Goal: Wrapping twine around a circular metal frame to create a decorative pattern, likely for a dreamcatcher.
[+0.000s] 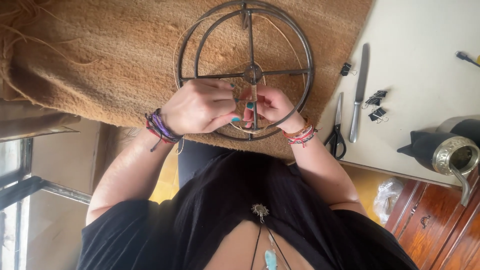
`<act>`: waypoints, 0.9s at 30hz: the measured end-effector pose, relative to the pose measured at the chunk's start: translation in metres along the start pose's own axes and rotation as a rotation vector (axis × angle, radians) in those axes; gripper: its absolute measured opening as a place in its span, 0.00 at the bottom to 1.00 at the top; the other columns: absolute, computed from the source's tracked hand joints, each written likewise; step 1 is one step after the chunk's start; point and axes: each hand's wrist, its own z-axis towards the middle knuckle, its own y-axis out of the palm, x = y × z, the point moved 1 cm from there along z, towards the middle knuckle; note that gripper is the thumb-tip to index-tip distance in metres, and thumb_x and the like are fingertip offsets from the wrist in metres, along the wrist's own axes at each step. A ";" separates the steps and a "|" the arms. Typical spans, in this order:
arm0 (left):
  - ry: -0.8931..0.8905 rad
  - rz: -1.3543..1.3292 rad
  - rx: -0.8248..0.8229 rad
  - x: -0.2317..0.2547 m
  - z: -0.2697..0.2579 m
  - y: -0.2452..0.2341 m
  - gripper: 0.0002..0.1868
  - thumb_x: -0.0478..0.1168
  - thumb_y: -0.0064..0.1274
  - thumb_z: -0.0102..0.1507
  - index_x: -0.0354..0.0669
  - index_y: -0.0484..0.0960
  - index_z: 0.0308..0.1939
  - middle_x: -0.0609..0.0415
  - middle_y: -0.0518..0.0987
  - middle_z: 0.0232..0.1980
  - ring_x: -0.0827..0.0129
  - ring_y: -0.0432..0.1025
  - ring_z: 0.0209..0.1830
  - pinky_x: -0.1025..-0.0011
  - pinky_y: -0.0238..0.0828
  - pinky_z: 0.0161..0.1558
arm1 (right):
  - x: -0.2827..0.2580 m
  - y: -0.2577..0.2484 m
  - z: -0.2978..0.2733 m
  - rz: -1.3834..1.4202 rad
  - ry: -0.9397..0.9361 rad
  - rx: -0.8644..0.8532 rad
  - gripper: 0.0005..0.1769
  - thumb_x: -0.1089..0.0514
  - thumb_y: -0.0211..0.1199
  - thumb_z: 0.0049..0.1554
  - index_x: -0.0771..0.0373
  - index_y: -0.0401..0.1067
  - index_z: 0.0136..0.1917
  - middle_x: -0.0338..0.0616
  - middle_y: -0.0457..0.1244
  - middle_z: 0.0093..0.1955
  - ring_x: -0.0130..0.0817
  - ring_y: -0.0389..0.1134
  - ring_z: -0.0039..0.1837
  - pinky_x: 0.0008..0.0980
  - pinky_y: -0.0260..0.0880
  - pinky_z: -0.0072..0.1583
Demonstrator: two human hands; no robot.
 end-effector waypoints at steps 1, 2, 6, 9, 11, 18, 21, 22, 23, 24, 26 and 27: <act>-0.002 0.000 0.000 0.002 0.001 0.001 0.24 0.43 0.45 0.73 0.46 0.74 0.20 0.56 0.70 0.18 0.60 0.78 0.25 0.59 0.80 0.51 | 0.010 -0.003 0.000 0.001 0.001 -0.001 0.11 0.68 0.54 0.63 0.72 0.70 0.58 0.60 0.69 0.35 0.48 0.76 0.37 0.30 0.75 0.39; -0.027 0.029 -0.048 0.004 0.002 0.002 0.23 0.42 0.46 0.72 0.46 0.76 0.21 0.55 0.72 0.19 0.60 0.78 0.25 0.59 0.79 0.53 | 0.018 -0.006 0.000 0.060 -0.050 0.059 0.11 0.67 0.55 0.62 0.75 0.69 0.57 0.63 0.68 0.36 0.50 0.76 0.38 0.36 0.77 0.40; -0.073 0.160 -0.178 0.016 0.018 -0.009 0.18 0.42 0.52 0.70 0.43 0.78 0.25 0.53 0.77 0.24 0.58 0.81 0.32 0.58 0.73 0.62 | 0.033 -0.005 0.003 0.207 -0.082 0.050 0.08 0.65 0.56 0.62 0.74 0.72 0.48 0.54 0.64 0.33 0.41 0.72 0.36 0.34 0.74 0.39; -0.105 0.196 -0.263 0.013 0.016 -0.003 0.15 0.42 0.54 0.69 0.45 0.79 0.27 0.56 0.80 0.29 0.64 0.82 0.38 0.60 0.69 0.66 | 0.026 -0.005 0.008 0.134 -0.074 0.054 0.08 0.67 0.56 0.62 0.75 0.74 0.44 0.55 0.64 0.33 0.42 0.71 0.37 0.33 0.72 0.41; -0.120 0.193 -0.279 0.012 0.013 0.002 0.12 0.40 0.54 0.69 0.46 0.80 0.29 0.56 0.81 0.29 0.65 0.82 0.36 0.61 0.72 0.65 | 0.014 -0.004 -0.002 0.123 -0.048 0.141 0.05 0.67 0.55 0.62 0.72 0.70 0.46 0.49 0.61 0.41 0.36 0.70 0.45 0.33 0.74 0.49; -0.216 0.372 0.118 0.028 0.035 0.004 0.09 0.36 0.60 0.68 0.51 0.87 0.51 0.58 0.85 0.38 0.70 0.79 0.37 0.72 0.71 0.53 | -0.002 -0.023 -0.040 0.558 -0.139 0.230 0.10 0.54 0.54 0.64 0.61 0.60 0.45 0.35 0.48 0.44 0.36 0.62 0.58 0.34 0.62 0.63; -0.245 0.652 0.005 0.025 0.049 0.040 0.17 0.46 0.70 0.56 0.52 0.86 0.47 0.61 0.74 0.56 0.65 0.63 0.50 0.64 0.58 0.48 | 0.028 -0.038 -0.048 0.639 -0.209 0.271 0.08 0.58 0.54 0.65 0.59 0.59 0.44 0.32 0.42 0.37 0.32 0.57 0.43 0.28 0.58 0.50; -0.245 0.655 0.007 0.024 0.049 0.040 0.17 0.46 0.70 0.56 0.52 0.86 0.47 0.61 0.74 0.56 0.65 0.63 0.50 0.64 0.58 0.48 | 0.024 -0.036 -0.049 0.638 -0.210 0.268 0.08 0.58 0.54 0.65 0.59 0.59 0.44 0.32 0.42 0.37 0.32 0.57 0.43 0.28 0.58 0.50; -0.256 0.603 -0.034 0.022 0.049 0.040 0.15 0.47 0.72 0.53 0.49 0.84 0.38 0.59 0.72 0.57 0.62 0.60 0.53 0.63 0.56 0.50 | 0.022 -0.033 -0.047 0.636 -0.226 0.272 0.07 0.60 0.53 0.64 0.59 0.59 0.43 0.32 0.42 0.35 0.30 0.55 0.39 0.27 0.56 0.45; -0.267 0.550 -0.075 0.020 0.048 0.039 0.15 0.48 0.74 0.51 0.47 0.83 0.30 0.58 0.71 0.58 0.60 0.58 0.55 0.61 0.54 0.52 | 0.019 -0.031 -0.046 0.634 -0.242 0.275 0.07 0.62 0.52 0.64 0.58 0.59 0.43 0.32 0.43 0.34 0.28 0.54 0.36 0.25 0.54 0.41; -0.266 0.419 -0.046 0.012 0.042 0.036 0.13 0.45 0.73 0.52 0.48 0.82 0.28 0.57 0.70 0.61 0.59 0.56 0.57 0.61 0.51 0.53 | 0.035 -0.037 -0.045 0.624 -0.265 0.257 0.08 0.61 0.53 0.63 0.59 0.59 0.42 0.32 0.43 0.34 0.28 0.53 0.36 0.24 0.54 0.41; -0.267 0.280 -0.014 0.009 0.038 0.036 0.11 0.42 0.72 0.54 0.49 0.82 0.27 0.57 0.70 0.63 0.59 0.55 0.59 0.62 0.49 0.54 | 0.043 -0.039 -0.047 0.610 -0.281 0.244 0.09 0.59 0.55 0.63 0.60 0.60 0.41 0.32 0.43 0.34 0.28 0.52 0.36 0.23 0.53 0.41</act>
